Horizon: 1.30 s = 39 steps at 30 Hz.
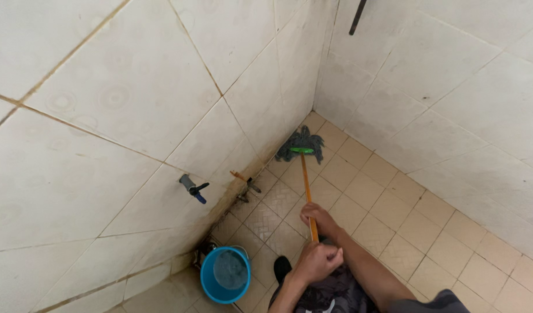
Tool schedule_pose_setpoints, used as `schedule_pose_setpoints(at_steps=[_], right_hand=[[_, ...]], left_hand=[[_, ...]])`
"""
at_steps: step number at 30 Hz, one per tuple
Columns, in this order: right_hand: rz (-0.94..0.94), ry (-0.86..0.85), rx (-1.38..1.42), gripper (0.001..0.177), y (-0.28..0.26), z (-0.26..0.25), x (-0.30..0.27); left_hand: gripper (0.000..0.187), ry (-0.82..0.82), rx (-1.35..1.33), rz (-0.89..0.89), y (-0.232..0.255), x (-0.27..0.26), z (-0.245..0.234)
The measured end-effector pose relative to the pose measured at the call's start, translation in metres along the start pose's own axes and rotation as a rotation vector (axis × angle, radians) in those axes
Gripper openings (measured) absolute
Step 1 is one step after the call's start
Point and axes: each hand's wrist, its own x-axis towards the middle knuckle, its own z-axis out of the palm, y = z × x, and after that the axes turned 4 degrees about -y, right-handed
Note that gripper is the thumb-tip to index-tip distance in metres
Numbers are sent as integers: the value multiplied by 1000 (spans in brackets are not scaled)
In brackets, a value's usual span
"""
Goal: The person mops a tiled floor in a bathroom using a string mop with a wooden handle. They move the mop back and forth across the floor, focusing on the corner area near a blue bucket and a wall-mounted faucet.
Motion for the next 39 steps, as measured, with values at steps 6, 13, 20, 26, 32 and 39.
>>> schedule_pose_setpoints(at_steps=[6, 13, 20, 26, 32, 39], right_hand=[[-34, 23, -44, 23, 23, -13, -8], [14, 161, -37, 23, -12, 8, -30], [-21, 155, -2, 22, -69, 28, -49], [-30, 213, 85, 22, -115, 55, -68], [2, 218, 134, 30, -134, 74, -82], [10, 195, 7, 26, -117, 77, -79]], left_hand=[[45, 31, 29, 27, -10, 17, 22], [45, 72, -4, 40, 11, -14, 22], [44, 28, -100, 5, 50, -65, 5], [40, 3, -112, 168, 83, -112, -12], [27, -87, -40, 282, 96, -133, -25], [36, -133, 128, 227, 42, -134, 2]])
